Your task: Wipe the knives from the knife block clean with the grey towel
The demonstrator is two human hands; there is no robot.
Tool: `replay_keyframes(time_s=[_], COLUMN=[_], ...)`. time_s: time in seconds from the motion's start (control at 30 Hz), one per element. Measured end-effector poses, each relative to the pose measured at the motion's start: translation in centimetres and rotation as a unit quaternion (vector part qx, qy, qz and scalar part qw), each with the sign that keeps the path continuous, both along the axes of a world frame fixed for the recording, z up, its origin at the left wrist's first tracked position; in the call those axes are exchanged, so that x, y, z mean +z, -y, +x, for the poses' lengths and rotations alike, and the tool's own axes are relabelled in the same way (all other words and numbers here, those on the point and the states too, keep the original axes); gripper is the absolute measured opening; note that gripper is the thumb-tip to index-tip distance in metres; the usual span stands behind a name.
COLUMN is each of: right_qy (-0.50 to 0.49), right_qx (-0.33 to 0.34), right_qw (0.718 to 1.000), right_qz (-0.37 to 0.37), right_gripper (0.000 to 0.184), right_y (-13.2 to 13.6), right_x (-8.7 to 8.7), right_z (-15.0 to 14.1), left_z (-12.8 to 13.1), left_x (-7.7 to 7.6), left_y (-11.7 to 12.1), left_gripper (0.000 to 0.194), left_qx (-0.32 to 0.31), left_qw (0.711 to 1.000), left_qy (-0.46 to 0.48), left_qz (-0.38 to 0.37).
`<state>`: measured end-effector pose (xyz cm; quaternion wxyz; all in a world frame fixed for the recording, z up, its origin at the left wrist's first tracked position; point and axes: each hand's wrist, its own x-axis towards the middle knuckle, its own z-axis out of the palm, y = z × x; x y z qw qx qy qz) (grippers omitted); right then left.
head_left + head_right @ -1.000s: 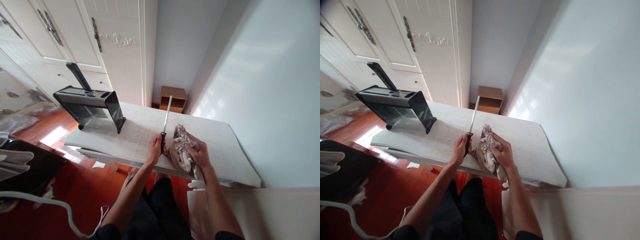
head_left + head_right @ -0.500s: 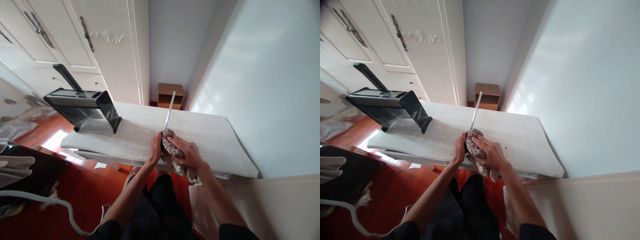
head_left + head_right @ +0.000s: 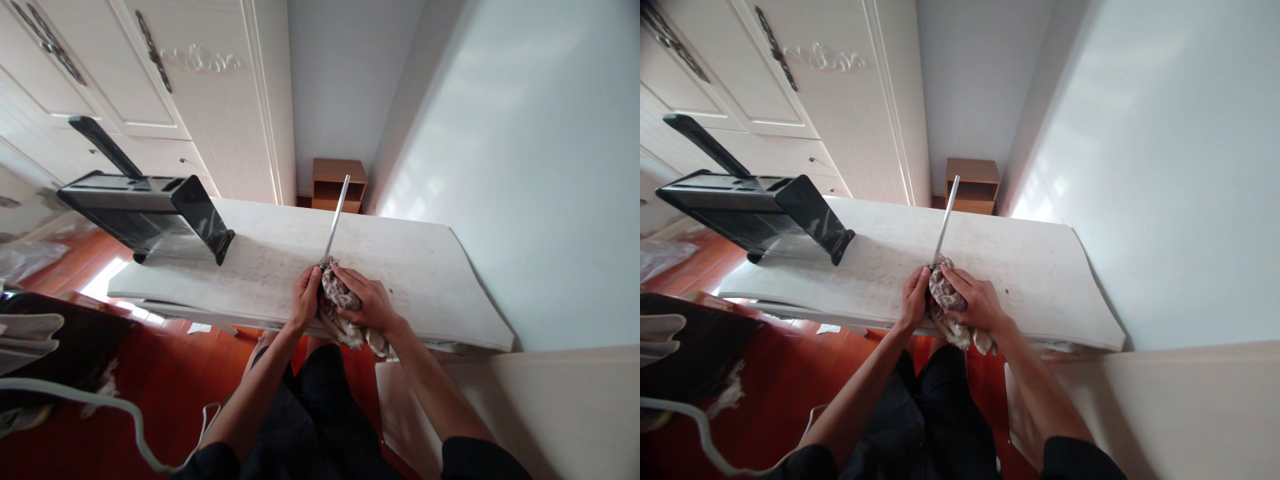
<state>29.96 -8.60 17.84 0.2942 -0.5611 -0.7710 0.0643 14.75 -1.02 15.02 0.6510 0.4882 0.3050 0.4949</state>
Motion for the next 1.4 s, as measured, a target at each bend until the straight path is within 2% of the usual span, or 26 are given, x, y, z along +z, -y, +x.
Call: replay_keyframes(time_s=[0.1, 0.17, 0.27, 0.33, 0.43, 0.53, 0.6, 0.7, 0.8, 0.9, 1.1, 1.4], right_qy=[-0.072, -0.108, -0.114, -0.096, -0.067, -0.09, -0.11, -0.083, -0.033, 0.003, 0.112, 0.109], right_qx=[-0.02, -0.035, -0.016, -0.007, -0.084, -0.189, -0.214, -0.189, -0.159, -0.156, -0.149, -0.194], right_qw=[0.997, 0.993, 0.993, 0.995, 0.991, 0.971, 0.963, 0.973, 0.983, 0.985, 0.981, 0.974], right_qz=[-0.015, -0.024, -0.015, -0.029, -0.082, -0.116, -0.119, -0.106, -0.09, -0.074, -0.056, -0.039], right_gripper=[0.085, 0.078, 0.064, 0.068, 0.069, 0.048, 0.036, 0.034, 0.039, 0.039, 0.044, 0.047], right_y=[-0.1, -0.2, -0.6, -1.0, -1.9, -3.0, -3.5, -3.6, -3.1, -2.4, -1.4, -0.9], right_x=[-0.9, -1.1, -0.8, -0.4, 0.1, 0.2, 0.3, 0.6, 1.0, 1.1, 1.3, 1.3], right_z=[0.4, 0.6, 0.7, 0.5, 0.2, 0.1, 0.0, -0.4, -1.2, -1.8, -2.8, -3.4], left_z=[0.0, 0.0, 0.0, -0.1, -0.1, -0.2, -0.3, -0.3, -0.2, 0.1, 0.4, 0.7], left_x=[-0.1, -0.5, -0.8, -0.8, -0.5, -0.5, -0.6, -0.7, -0.6, -0.4, -0.4, -1.4], left_y=[0.1, 0.1, 0.0, -0.1, 0.0, 0.1, 0.2, 0.1, -0.1, -0.3, -0.5, -0.7], left_gripper=[0.05, 0.052, 0.053, 0.048, 0.041, 0.037, 0.037, 0.038, 0.038, 0.041, 0.04, 0.04], left_qx=[-0.012, -0.009, -0.01, -0.021, -0.047, -0.062, -0.066, -0.057, -0.02, -0.001, 0.032, 0.036], left_qw=[1.0, 0.999, 0.997, 0.995, 0.994, 0.996, 0.997, 0.998, 0.999, 0.999, 0.999, 0.992], left_qy=[-0.004, 0.01, 0.036, 0.047, 0.056, 0.05, 0.035, -0.002, -0.025, -0.022, -0.034, -0.089], left_qz=[-0.02, -0.038, -0.072, -0.088, -0.087, -0.049, -0.021, -0.007, 0.01, 0.031, 0.013, 0.088])
